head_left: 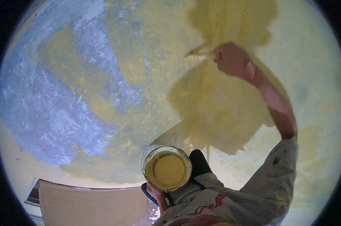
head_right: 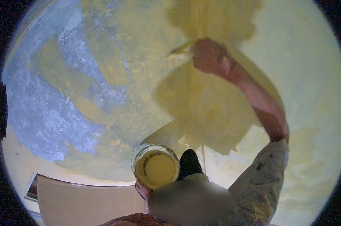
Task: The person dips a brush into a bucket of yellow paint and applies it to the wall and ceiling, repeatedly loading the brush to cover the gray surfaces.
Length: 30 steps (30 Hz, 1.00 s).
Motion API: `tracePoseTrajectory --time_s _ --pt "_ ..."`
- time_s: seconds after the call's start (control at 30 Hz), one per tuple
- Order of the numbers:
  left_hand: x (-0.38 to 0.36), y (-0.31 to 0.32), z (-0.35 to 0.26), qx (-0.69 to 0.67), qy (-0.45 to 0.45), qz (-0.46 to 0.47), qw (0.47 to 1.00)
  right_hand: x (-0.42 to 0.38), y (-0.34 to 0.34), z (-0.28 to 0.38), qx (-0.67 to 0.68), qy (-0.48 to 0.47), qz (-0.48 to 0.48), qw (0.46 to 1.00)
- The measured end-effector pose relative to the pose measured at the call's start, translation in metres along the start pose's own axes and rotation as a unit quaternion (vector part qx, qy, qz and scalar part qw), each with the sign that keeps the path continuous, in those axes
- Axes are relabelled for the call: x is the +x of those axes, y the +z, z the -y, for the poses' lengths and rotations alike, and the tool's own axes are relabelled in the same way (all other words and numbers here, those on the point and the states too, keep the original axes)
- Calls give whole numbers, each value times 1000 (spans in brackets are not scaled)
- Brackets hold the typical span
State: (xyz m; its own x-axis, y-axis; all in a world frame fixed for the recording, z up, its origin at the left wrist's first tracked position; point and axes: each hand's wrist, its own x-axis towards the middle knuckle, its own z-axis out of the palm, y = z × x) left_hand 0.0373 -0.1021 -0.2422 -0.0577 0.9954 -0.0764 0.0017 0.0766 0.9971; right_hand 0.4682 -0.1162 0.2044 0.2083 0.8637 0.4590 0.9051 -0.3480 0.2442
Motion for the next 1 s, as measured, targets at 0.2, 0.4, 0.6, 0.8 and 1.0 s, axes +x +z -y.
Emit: tracePoseTrajectory --time_s 0.2,0.4,0.6,0.8,1.0 --pt "4 -2 13 13 -18 -27 999 58 -131 13 -35 76 -110 990" --pt "6 -8 32 -22 -4 -12 1000 53 -147 13 -65 -23 -416 907" --pt "2 -2 11 14 -35 12 999 50 -165 32 8 152 -269 951" --pt "-5 6 -6 -67 -28 -31 997 56 -25 40 -104 23 -336 936" --pt "-4 6 -15 6 -38 13 999 -44 77 158 -55 36 -153 986"
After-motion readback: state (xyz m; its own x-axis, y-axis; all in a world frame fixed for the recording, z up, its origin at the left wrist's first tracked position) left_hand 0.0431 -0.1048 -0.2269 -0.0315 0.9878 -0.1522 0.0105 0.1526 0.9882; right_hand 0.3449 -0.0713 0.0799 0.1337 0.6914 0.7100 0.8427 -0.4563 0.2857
